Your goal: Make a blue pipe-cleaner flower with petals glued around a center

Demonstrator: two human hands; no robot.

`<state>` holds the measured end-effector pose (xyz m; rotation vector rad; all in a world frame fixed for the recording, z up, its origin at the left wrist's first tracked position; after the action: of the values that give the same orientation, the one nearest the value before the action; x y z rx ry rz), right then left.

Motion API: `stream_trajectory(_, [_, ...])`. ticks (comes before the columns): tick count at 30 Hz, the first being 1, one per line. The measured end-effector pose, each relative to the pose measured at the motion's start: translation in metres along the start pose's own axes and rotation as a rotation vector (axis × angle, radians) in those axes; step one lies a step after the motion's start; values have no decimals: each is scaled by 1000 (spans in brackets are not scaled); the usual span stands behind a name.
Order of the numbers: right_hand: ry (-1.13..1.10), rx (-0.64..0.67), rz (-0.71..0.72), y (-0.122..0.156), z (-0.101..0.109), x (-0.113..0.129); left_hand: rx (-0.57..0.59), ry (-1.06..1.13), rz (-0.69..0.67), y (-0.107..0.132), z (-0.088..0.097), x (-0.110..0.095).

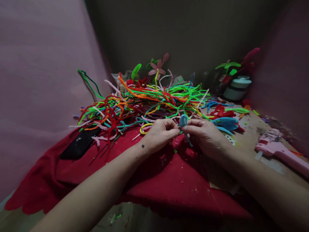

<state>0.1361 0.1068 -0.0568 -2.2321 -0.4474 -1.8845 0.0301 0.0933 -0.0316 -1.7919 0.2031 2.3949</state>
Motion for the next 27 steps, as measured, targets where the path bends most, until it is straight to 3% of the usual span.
stream_trajectory(4, [160,-47,0,2,3,3,-17,-30,-4,-1,1,0])
stream_trajectory(7, [260,-56,23,3,3,7,-92,-115,-41,-1,7,-2])
stream_trajectory(12, [372,-110,50,5,5,11,-278,-508,-404,14,5,-27])
stream_trajectory(15, [269,-79,57,4,1,7,-261,-751,-626,26,-14,-36])
stream_trajectory(17, [152,-40,80,4,-2,5,-217,-749,-667,28,-18,-38])
stream_trajectory(19, [63,-42,96,3,-2,5,-189,-536,-563,22,-8,-36])
stream_trajectory(22, [32,-72,157,5,0,12,-93,29,-204,5,6,-12])
stream_trajectory(25, [35,-61,208,9,-4,22,133,465,83,-2,-9,12])
stream_trajectory(27, [40,-37,202,10,-7,23,283,578,153,-1,-22,17])
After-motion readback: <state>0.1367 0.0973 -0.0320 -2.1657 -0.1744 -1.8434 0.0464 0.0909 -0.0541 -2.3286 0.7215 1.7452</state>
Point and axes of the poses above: each hand's wrist, its own y-axis away from the middle knuckle, its own z-axis out of the back of the hand, x = y × z, the point moved 9 cm from there along -y, towards the middle knuckle, and after that the axes turned 2 degrees about z, right-handed, at the moved point
